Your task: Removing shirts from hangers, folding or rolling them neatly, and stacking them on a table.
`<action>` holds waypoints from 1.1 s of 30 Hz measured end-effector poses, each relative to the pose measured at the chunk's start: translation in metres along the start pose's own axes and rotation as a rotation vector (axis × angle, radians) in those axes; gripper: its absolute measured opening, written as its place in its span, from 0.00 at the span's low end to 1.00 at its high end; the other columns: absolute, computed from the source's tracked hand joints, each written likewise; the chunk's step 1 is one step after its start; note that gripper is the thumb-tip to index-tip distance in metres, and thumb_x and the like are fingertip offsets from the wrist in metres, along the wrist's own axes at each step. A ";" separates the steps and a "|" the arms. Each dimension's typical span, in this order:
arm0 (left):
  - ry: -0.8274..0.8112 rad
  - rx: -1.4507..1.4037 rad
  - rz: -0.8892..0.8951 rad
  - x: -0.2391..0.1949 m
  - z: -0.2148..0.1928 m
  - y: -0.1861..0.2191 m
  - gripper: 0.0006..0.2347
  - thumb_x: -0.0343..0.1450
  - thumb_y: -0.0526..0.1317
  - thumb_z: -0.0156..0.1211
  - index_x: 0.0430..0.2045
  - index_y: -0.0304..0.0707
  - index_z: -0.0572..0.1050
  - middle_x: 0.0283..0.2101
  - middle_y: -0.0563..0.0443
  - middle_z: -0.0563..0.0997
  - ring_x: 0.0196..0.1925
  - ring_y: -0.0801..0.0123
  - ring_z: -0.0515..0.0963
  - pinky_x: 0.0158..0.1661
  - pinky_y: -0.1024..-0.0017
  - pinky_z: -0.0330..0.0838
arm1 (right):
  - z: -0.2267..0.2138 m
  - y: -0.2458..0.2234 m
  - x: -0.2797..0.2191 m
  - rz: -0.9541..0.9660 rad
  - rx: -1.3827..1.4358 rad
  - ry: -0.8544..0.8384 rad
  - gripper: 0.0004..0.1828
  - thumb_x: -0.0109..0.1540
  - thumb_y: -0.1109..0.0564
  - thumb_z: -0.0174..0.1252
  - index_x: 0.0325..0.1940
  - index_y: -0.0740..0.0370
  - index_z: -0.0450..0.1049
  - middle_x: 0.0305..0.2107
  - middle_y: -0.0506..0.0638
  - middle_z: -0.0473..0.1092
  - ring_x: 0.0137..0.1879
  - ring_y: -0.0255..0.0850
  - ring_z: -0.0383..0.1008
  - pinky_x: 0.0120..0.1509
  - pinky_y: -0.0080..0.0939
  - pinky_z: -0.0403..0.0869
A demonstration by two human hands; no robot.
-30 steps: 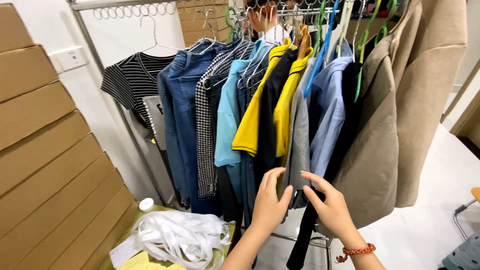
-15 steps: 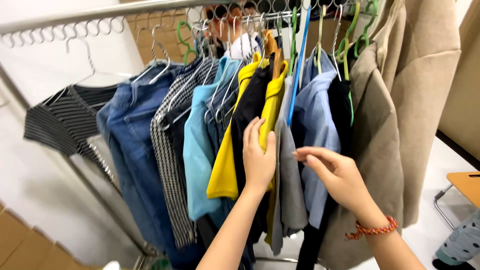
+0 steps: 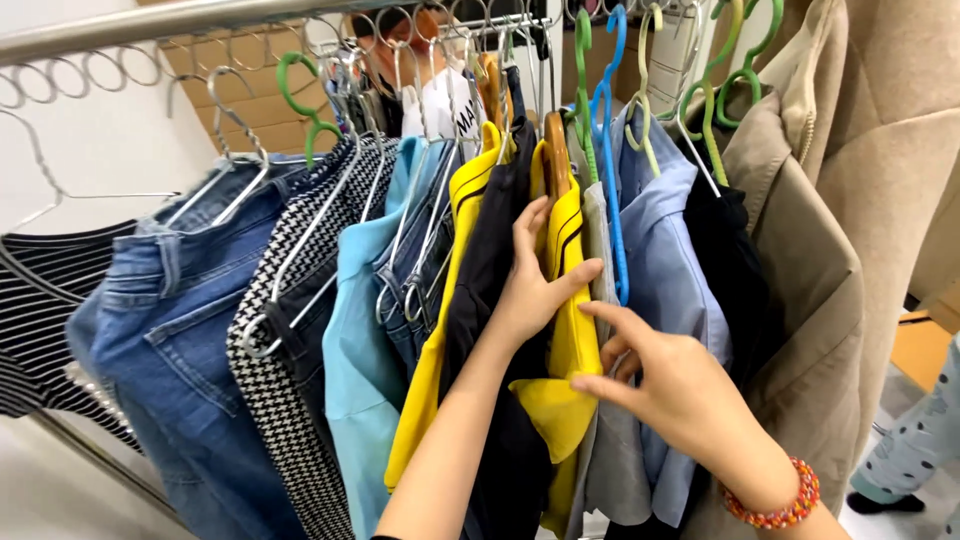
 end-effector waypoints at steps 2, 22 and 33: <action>-0.069 -0.095 -0.066 0.002 0.003 0.000 0.44 0.66 0.53 0.68 0.74 0.43 0.47 0.80 0.30 0.53 0.83 0.57 0.51 0.76 0.60 0.48 | 0.008 0.007 -0.005 0.019 -0.036 -0.041 0.51 0.51 0.38 0.78 0.76 0.34 0.62 0.35 0.37 0.83 0.38 0.35 0.87 0.47 0.39 0.78; -0.156 0.018 -0.546 -0.084 -0.027 0.051 0.25 0.59 0.51 0.72 0.48 0.42 0.76 0.44 0.57 0.82 0.45 0.77 0.78 0.46 0.76 0.73 | 0.074 -0.001 -0.034 -0.206 0.275 0.490 0.10 0.63 0.58 0.70 0.47 0.62 0.80 0.35 0.45 0.81 0.37 0.31 0.81 0.46 0.32 0.80; -0.280 0.136 -0.332 -0.097 -0.041 0.075 0.33 0.62 0.47 0.77 0.58 0.28 0.68 0.63 0.25 0.75 0.72 0.33 0.69 0.71 0.38 0.58 | 0.073 -0.003 -0.027 0.134 0.837 0.311 0.22 0.59 0.63 0.73 0.57 0.64 0.78 0.33 0.55 0.82 0.38 0.34 0.80 0.50 0.40 0.83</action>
Point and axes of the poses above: each hand's wrist, its own x-axis towards the middle knuckle, its own z-axis out of the palm, y = z × x, the point moved 1 cm from there along x, towards the middle knuckle
